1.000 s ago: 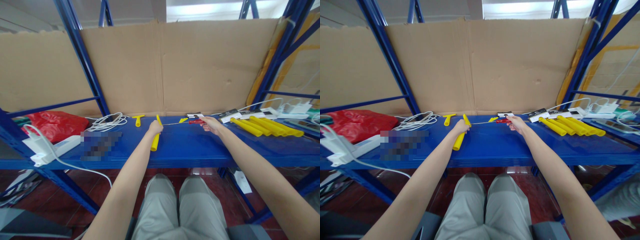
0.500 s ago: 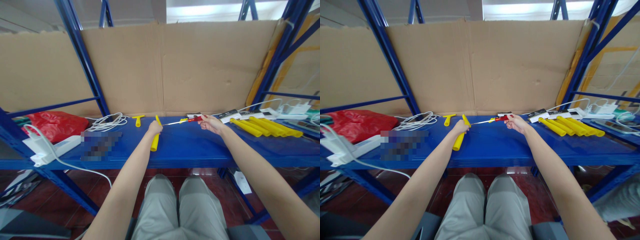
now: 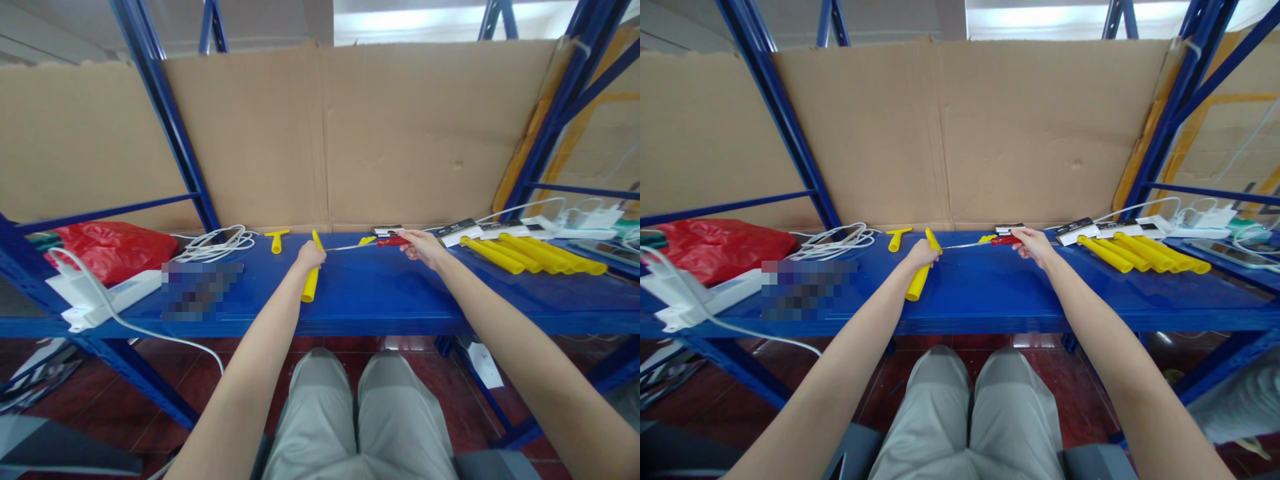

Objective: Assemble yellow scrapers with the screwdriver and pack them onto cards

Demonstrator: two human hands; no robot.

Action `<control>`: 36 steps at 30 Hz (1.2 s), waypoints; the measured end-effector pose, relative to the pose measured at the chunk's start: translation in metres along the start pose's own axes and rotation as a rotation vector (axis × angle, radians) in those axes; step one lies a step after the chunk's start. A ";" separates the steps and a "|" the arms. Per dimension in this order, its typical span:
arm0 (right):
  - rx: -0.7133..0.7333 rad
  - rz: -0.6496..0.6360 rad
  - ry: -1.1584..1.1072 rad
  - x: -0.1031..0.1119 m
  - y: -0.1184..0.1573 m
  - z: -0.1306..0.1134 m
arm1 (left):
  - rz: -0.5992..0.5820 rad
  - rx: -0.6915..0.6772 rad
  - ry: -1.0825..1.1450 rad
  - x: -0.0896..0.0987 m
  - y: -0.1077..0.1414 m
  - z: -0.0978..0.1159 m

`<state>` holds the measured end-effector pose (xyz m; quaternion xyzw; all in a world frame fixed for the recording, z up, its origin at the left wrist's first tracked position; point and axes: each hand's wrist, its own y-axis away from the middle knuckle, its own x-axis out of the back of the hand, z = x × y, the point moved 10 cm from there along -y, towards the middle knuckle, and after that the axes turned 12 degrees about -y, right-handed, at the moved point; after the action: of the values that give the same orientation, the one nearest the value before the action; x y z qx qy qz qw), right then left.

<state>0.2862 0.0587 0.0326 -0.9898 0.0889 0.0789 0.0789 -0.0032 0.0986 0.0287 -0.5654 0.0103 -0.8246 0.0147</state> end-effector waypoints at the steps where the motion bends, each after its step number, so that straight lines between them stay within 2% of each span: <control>1: -0.003 -0.002 -0.015 -0.001 0.001 -0.001 | -0.001 -0.001 0.003 0.000 0.000 0.000; 9: -0.045 -0.099 -0.189 -0.007 0.004 -0.006 | 0.009 -0.001 -0.011 0.000 0.000 0.000; 13: -0.033 -0.148 -0.200 -0.010 0.005 -0.010 | -0.004 -0.003 0.003 -0.001 -0.001 -0.001; 22: -0.060 0.052 -0.115 0.005 0.000 0.001 | -0.008 -0.007 -0.006 -0.001 0.001 0.001; 26: -0.040 0.059 -0.136 0.004 0.000 -0.002 | -0.008 0.004 0.009 0.000 0.002 0.000; 36: -0.047 0.080 -0.021 0.002 0.006 -0.001 | -0.001 0.009 0.004 0.001 0.003 0.000</control>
<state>0.2874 0.0521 0.0321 -0.9861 0.1256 0.0943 0.0534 -0.0034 0.0961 0.0301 -0.5638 0.0063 -0.8257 0.0168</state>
